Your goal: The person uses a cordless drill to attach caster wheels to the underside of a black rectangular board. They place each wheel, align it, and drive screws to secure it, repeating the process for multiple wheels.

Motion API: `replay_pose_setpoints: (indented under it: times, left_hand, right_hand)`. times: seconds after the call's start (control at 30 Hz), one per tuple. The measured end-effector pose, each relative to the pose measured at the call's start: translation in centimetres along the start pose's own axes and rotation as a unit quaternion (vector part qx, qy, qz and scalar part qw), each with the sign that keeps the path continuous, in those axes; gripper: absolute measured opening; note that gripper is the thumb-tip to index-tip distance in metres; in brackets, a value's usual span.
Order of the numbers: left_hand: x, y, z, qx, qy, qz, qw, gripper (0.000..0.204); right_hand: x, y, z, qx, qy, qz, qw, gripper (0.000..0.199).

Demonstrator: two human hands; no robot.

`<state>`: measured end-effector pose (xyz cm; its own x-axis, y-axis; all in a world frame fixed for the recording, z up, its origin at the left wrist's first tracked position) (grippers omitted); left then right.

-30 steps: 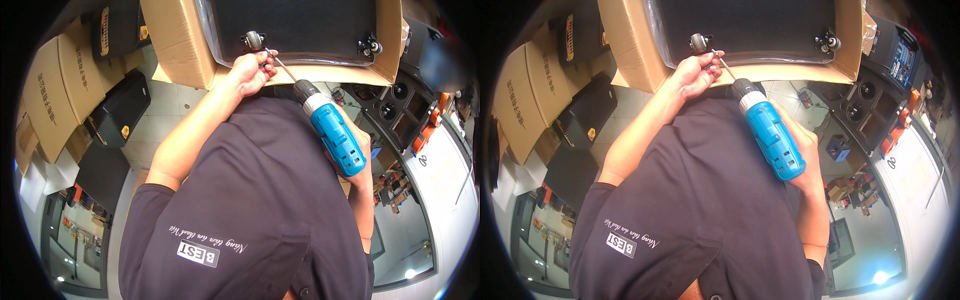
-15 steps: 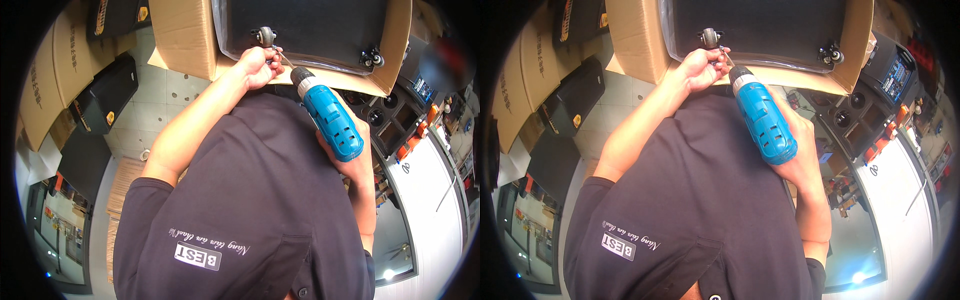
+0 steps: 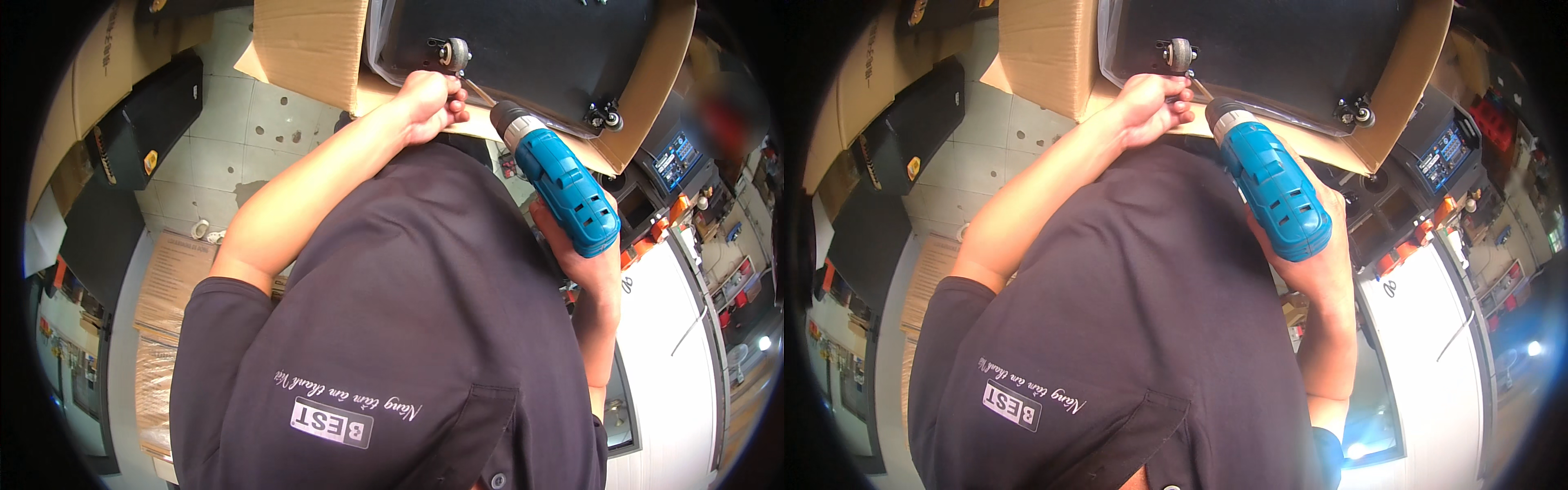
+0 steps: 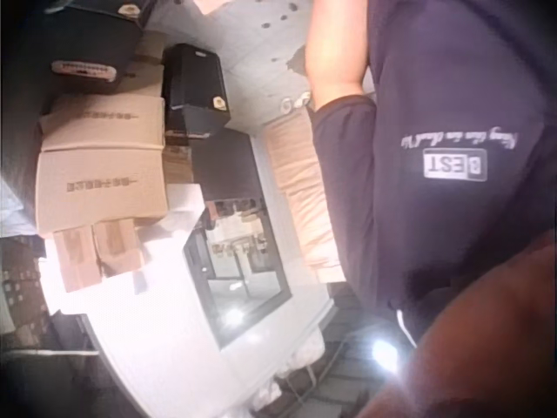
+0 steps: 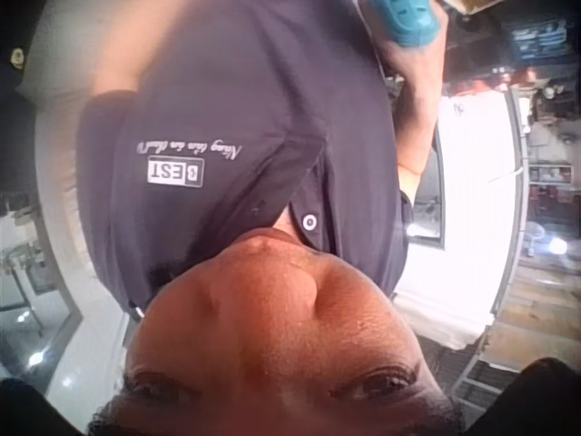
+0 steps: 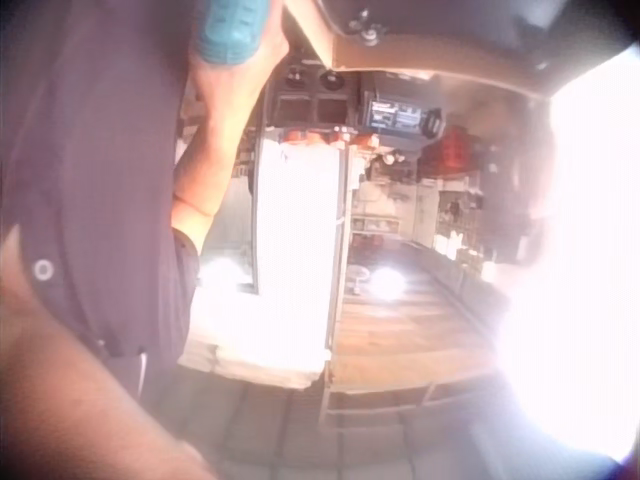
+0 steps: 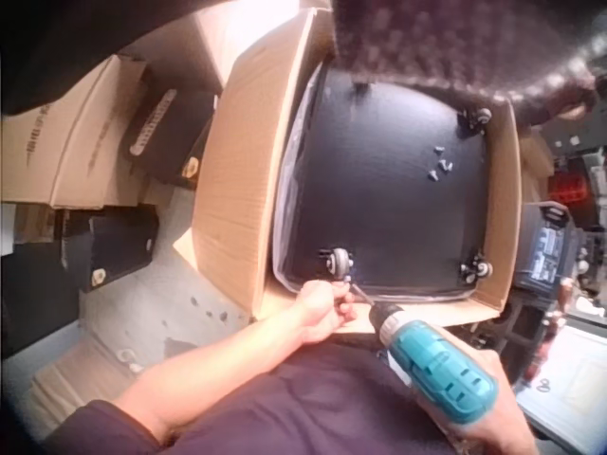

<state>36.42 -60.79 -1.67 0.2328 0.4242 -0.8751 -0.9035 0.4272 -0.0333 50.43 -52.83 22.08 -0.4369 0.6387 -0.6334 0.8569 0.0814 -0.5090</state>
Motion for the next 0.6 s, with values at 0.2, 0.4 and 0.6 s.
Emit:
replay_pose_setpoints:
  times: [0.2,0.4,0.6]
  left_hand:
    - [-5.4,0.7,-2.4,0.141,0.004,0.142,0.98,0.022]
    - [-5.7,1.3,-3.6,0.149,-0.018,0.206,0.967,0.017]
    - [-6.4,2.0,-2.4,0.304,-0.008,0.324,0.896,0.019]
  right_hand:
    - [1.0,-0.9,-0.5,-0.022,-0.027,-0.029,0.999,0.038]
    - [1.1,-1.1,0.0,-0.08,-0.028,-0.072,0.994,0.061]
    - [2.3,-0.9,-1.1,-0.072,-0.037,-0.015,0.997,0.027]
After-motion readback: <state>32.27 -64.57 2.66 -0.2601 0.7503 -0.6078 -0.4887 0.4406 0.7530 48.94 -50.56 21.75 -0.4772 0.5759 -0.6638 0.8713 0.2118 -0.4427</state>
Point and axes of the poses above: each hand's wrist, its own x-axis towards the middle knuckle, its own z-axis out of the palm, y = z × x, the point moved 3 cm from there along x, towards the middle knuckle, and after that the axes turned 4 degrees about y, right-handed, at the moved point
